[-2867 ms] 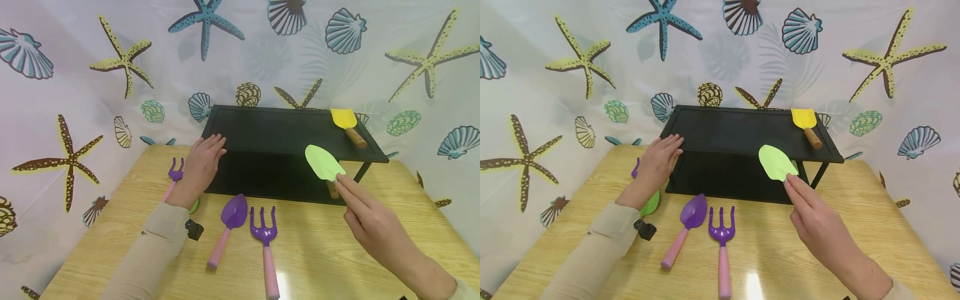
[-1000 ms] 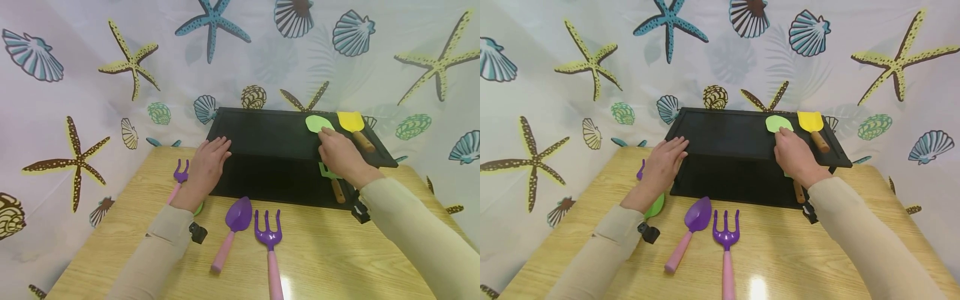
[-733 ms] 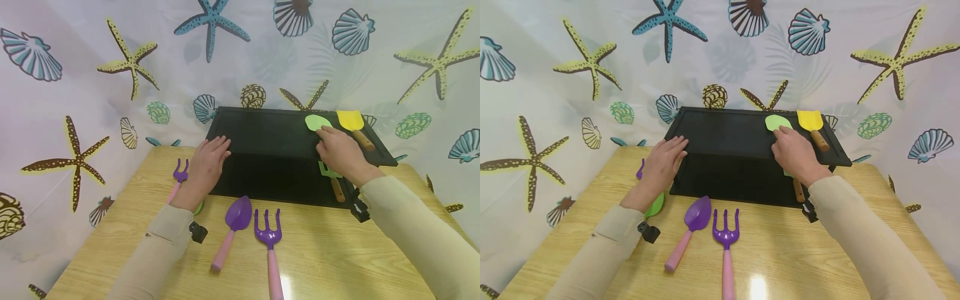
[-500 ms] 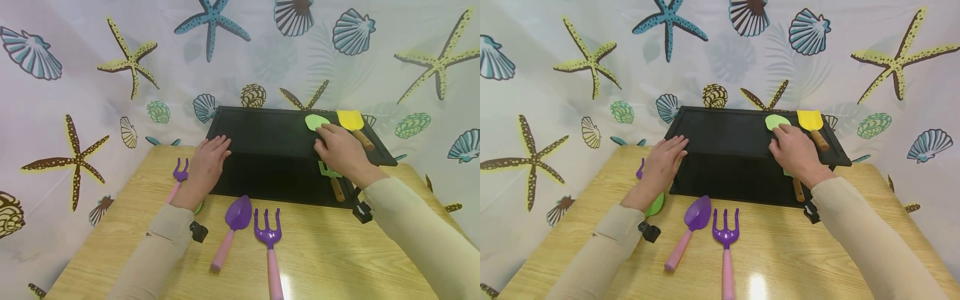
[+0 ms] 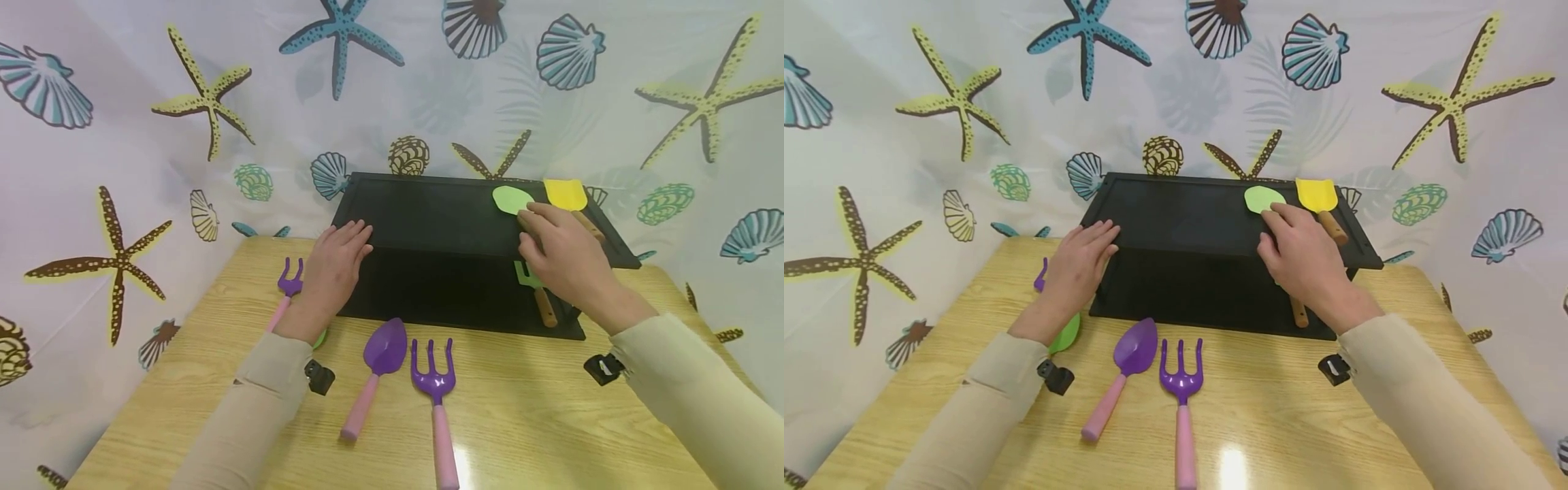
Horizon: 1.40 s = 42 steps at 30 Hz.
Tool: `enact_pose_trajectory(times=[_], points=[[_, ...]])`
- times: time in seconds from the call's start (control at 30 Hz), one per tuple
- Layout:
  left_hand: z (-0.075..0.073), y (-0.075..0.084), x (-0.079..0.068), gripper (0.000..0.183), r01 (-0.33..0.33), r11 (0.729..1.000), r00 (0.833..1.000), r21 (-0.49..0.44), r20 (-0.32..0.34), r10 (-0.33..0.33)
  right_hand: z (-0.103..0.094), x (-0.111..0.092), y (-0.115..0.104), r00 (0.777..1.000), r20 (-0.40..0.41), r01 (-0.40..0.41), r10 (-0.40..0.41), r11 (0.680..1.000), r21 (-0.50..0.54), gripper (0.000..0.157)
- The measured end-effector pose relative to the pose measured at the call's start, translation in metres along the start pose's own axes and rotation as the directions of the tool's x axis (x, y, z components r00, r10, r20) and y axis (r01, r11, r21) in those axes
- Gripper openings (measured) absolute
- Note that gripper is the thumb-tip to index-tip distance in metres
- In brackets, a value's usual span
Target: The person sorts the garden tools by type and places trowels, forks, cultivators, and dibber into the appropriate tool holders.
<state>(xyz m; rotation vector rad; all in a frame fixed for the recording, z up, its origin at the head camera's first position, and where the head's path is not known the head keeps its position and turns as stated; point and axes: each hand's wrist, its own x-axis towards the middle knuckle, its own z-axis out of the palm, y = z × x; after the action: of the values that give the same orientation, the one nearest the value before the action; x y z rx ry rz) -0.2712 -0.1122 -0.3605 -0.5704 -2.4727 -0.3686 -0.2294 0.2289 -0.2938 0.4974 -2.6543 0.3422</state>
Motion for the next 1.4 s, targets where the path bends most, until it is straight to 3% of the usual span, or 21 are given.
enact_pose_trajectory(times=[0.2,0.4,0.63,0.9,1.17,1.4], points=[[0.001,-0.001,-0.001,0.039,-0.004,1.0,1.0,-0.007,-0.009,0.004,0.0,-0.018,-0.01,0.995,-0.057,0.079,-0.078,0.997,0.014,0.043],[0.001,0.0,-0.003,0.039,0.0,1.0,1.0,-0.006,-0.005,0.0,0.004,-0.039,-0.021,0.972,-0.16,0.18,-0.173,0.983,0.032,0.042],[0.001,0.001,-0.005,0.038,-0.018,1.0,0.999,-0.007,-0.031,0.018,0.01,-0.069,-0.034,0.973,-0.176,0.166,-0.149,0.982,0.089,0.044],[0.002,0.002,-0.006,0.039,0.001,1.0,1.0,0.0,-0.017,-0.001,0.017,-0.098,-0.048,0.965,-0.215,0.176,-0.151,0.979,0.104,0.047],[0.001,0.003,-0.007,0.039,-0.01,1.0,1.0,-0.006,-0.026,0.01,0.033,-0.125,-0.059,0.974,-0.198,0.145,-0.112,0.976,0.16,0.05],[0.003,0.003,-0.006,0.04,0.006,1.0,1.0,0.007,-0.001,-0.006,0.055,-0.146,-0.074,0.994,-0.082,0.081,-0.066,0.979,0.188,0.049]])
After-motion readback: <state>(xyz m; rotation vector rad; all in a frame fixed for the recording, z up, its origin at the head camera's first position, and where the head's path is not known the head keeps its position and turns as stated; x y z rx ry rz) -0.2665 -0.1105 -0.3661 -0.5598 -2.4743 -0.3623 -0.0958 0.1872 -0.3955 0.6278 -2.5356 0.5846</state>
